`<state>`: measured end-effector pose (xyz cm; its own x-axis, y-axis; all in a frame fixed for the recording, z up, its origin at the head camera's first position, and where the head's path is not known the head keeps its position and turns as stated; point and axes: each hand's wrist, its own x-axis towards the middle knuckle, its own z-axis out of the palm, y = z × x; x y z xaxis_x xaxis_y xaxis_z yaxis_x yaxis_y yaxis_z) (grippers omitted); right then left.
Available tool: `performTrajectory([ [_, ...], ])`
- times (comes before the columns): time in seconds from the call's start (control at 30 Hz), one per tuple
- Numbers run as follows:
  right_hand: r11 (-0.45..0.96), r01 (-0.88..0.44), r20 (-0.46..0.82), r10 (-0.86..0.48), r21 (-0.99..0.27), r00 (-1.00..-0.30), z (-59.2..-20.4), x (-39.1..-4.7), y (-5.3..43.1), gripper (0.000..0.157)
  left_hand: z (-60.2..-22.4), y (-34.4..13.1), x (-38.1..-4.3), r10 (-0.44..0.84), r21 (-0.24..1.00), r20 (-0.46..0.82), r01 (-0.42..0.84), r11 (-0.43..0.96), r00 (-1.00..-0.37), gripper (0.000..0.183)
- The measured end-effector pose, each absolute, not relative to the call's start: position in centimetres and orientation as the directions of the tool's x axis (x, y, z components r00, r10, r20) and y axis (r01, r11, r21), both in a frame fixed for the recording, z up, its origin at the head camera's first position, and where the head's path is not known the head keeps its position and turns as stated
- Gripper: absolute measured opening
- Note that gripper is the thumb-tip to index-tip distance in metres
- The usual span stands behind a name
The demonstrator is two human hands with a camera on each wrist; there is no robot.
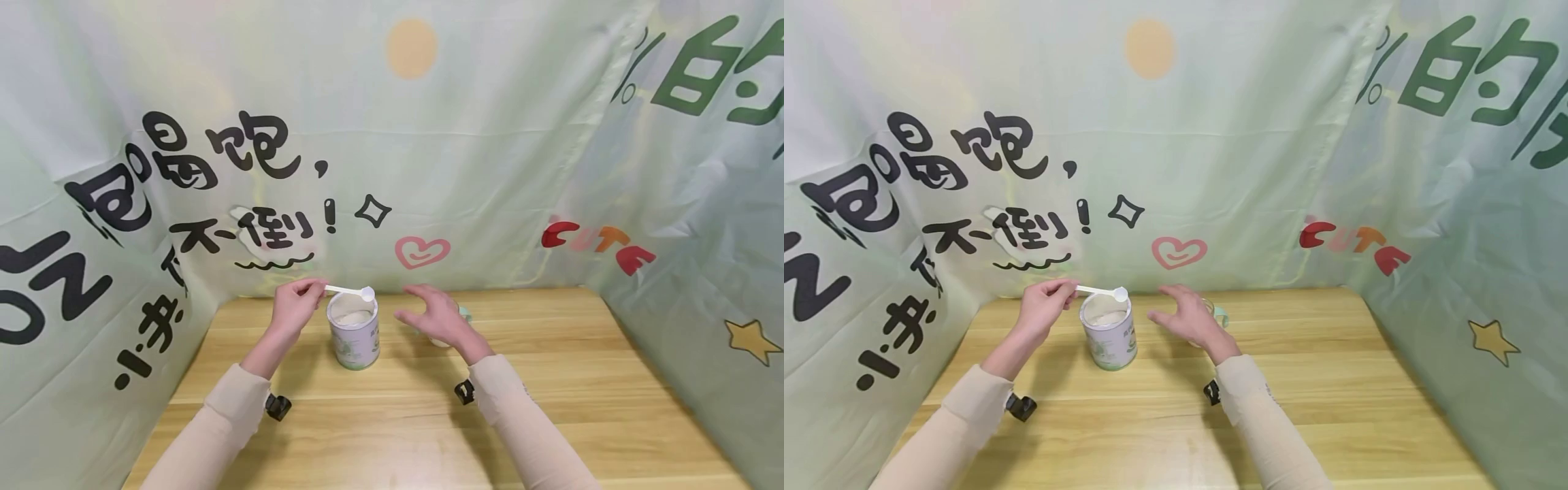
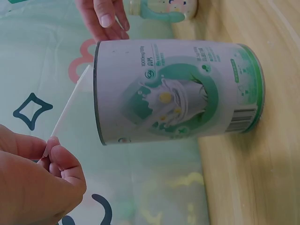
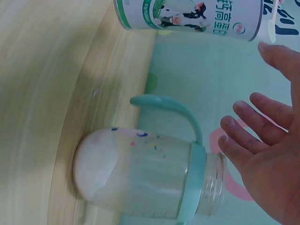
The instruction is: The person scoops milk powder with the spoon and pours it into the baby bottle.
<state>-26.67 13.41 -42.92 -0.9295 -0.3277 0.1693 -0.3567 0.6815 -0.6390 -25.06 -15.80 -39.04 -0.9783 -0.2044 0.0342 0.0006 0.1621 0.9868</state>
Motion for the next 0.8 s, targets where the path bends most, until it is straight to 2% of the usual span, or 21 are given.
performTrajectory([
  [0.4, 0.647, -0.385, 0.142, -0.396, -0.659, -0.907, -43.4, -26.9, 11.5, 0.096, -39.1, -17.2, -24.2, -0.216, 0.982, 0.045, 0.003, 0.189, -0.975, 0.026],
  [0.8, 0.641, -0.394, 0.133, -0.415, -0.659, -0.900, -43.9, -26.9, 9.6, 0.098, -39.4, -17.9, -23.9, -0.252, 0.972, 0.059, -0.002, 0.234, -0.966, 0.025],
])
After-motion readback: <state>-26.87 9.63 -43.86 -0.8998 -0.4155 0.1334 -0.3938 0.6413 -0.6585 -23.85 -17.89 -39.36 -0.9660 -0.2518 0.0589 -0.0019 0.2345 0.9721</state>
